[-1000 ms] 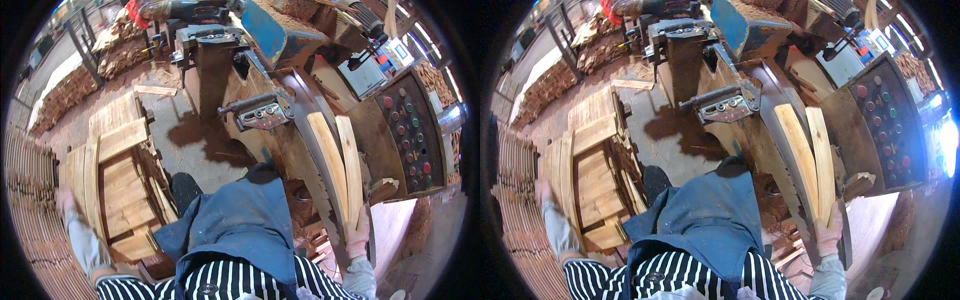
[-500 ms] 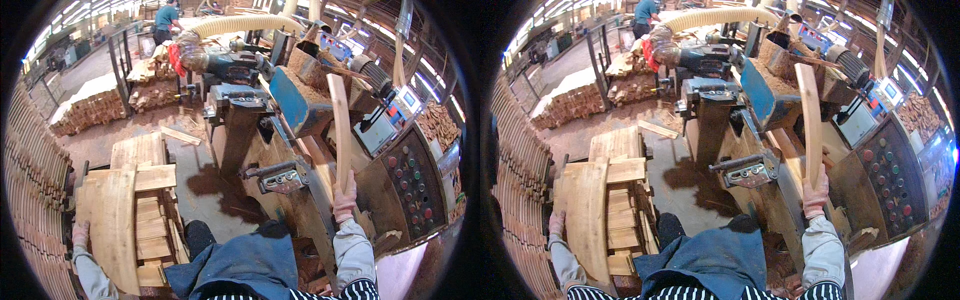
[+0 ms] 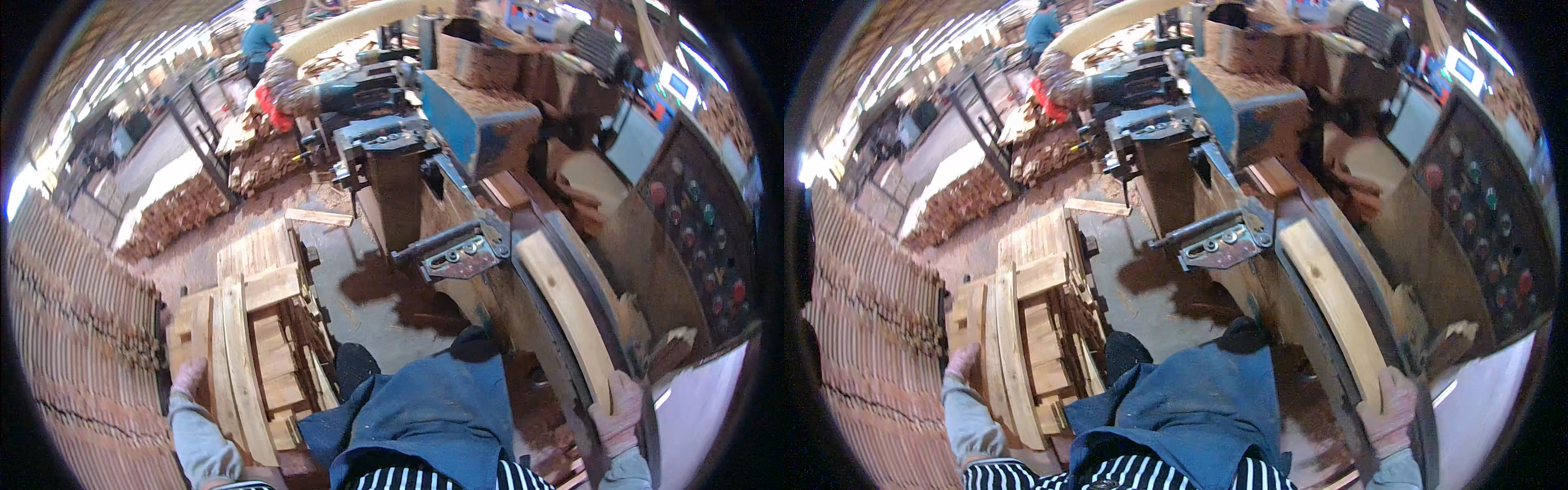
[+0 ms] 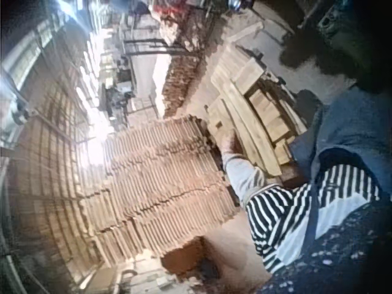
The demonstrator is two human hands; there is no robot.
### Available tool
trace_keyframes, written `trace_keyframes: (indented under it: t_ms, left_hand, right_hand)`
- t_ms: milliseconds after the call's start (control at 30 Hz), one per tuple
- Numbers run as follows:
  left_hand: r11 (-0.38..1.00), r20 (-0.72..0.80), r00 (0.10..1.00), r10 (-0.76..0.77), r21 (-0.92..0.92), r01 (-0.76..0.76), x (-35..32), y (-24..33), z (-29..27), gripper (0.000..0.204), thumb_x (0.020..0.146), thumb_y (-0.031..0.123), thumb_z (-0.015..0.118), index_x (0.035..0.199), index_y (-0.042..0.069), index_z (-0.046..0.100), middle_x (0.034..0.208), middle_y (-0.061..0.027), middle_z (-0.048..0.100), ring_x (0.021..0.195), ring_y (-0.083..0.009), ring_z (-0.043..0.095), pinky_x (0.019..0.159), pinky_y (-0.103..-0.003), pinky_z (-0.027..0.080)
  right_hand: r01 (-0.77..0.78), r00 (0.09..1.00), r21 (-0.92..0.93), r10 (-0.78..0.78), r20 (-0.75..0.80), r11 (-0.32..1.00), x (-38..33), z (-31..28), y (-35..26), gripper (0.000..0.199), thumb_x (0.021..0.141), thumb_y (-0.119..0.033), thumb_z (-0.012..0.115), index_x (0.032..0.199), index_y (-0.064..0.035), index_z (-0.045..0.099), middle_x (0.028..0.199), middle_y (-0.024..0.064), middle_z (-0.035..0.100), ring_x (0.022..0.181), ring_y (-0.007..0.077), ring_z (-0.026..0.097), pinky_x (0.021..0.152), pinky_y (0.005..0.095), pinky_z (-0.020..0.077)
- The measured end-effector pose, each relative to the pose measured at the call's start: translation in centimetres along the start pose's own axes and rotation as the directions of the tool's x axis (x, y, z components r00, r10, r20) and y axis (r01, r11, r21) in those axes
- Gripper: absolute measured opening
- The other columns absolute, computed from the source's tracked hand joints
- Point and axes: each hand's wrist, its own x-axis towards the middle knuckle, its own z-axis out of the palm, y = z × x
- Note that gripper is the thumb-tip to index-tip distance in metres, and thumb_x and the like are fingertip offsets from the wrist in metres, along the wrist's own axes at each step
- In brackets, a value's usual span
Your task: The person repeatedly picks up wooden planks from a pile, feeds them into a planer machine to smooth the surface, and then stacks the processed planks onto a growing pile. The task involves continuous handling of lumber in a workshop environment.
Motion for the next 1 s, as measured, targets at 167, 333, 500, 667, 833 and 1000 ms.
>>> trace_keyframes:
  t_ms: [167,333,500,667,833,1000]
  left_hand:
    - [0.984,0.071,0.989,-0.13,0.13,0.12,-3.1,6.2,1.1,0.05,0.088,0.036,0.078,0.119,-0.001,0.071,0.1,-0.0066,0.073,0.085,-0.018,0.066,0.076,-0.034,0.055]
    - [0.994,-0.056,0.997,0.051,-0.099,-0.056,-5.0,12.2,1.3,0.031,0.086,0.014,0.073,0.112,-0.002,0.07,0.093,-0.0117,0.073,0.074,-0.025,0.07,0.067,-0.039,0.058]
    - [0.925,-0.059,0.944,0.325,-0.187,-0.331,-8.6,24.0,5.1,0.023,0.094,0.019,0.07,0.105,-0.001,0.072,0.093,-0.0085,0.074,0.085,-0.0193,0.071,0.072,-0.035,0.056]
    - [0.688,-0.053,0.911,0.408,-0.638,-0.345,-11.8,36.0,20.7,0.043,0.098,0.031,0.071,0.126,-0.002,0.068,0.116,-0.0082,0.071,0.101,-0.0186,0.069,0.088,-0.032,0.056]
    - [0.4,0.269,0.852,0.449,-0.913,0.078,-19.5,45.7,39.5,0.047,0.095,0.036,0.076,0.123,0.0,0.067,0.11,-0.01,0.071,0.097,-0.0214,0.069,0.089,-0.04,0.058]
    - [0.558,0.364,0.827,0.43,-0.827,0.074,-28.2,45.7,53.1,0.044,0.094,0.044,0.075,0.115,0.006,0.07,0.094,-0.0062,0.071,0.076,-0.0175,0.064,0.066,-0.035,0.054]
  right_hand:
    - [0.289,0.884,-0.21,-0.345,-0.314,0.934,1.6,1.5,1.6,0.049,0.072,-0.016,0.071,0.119,-0.0053,0.065,0.12,0.0206,0.062,0.114,0.0443,0.058,0.107,0.0564,0.0429]
    - [0.32,0.861,-0.177,-0.363,-0.355,0.931,13.1,2.8,-1.3,0.051,0.077,-0.024,0.073,0.124,-0.0067,0.063,0.129,0.0196,0.059,0.124,0.0433,0.054,0.108,0.0539,0.0423]
    - [0.398,0.779,-0.215,-0.452,-0.435,0.892,25.4,5.5,-6.5,0.047,0.082,-0.027,0.069,0.124,-0.0085,0.063,0.123,0.0171,0.062,0.113,0.0386,0.059,0.1,0.0497,0.0469]
    - [0.653,0.757,0.392,-0.544,-0.362,0.648,23.7,6.5,-14.6,0.057,0.085,-0.035,0.076,0.133,-0.0073,0.064,0.126,0.0183,0.068,0.121,0.0371,0.062,0.107,0.0482,0.0473]
    - [0.619,0.785,0.279,-0.579,-0.221,0.734,9.8,1.4,-15.2,0.105,0.068,-0.044,0.088,0.153,-0.0028,0.043,0.153,0.0363,0.04,0.136,0.0503,0.048,0.117,0.049,0.0385]
    - [0.212,0.971,-0.112,-0.222,-0.085,0.971,0.6,-0.9,-9.4,0.102,0.068,-0.034,0.087,0.153,0.0006,0.043,0.15,0.0361,0.044,0.13,0.0502,0.054,0.114,0.049,0.0422]
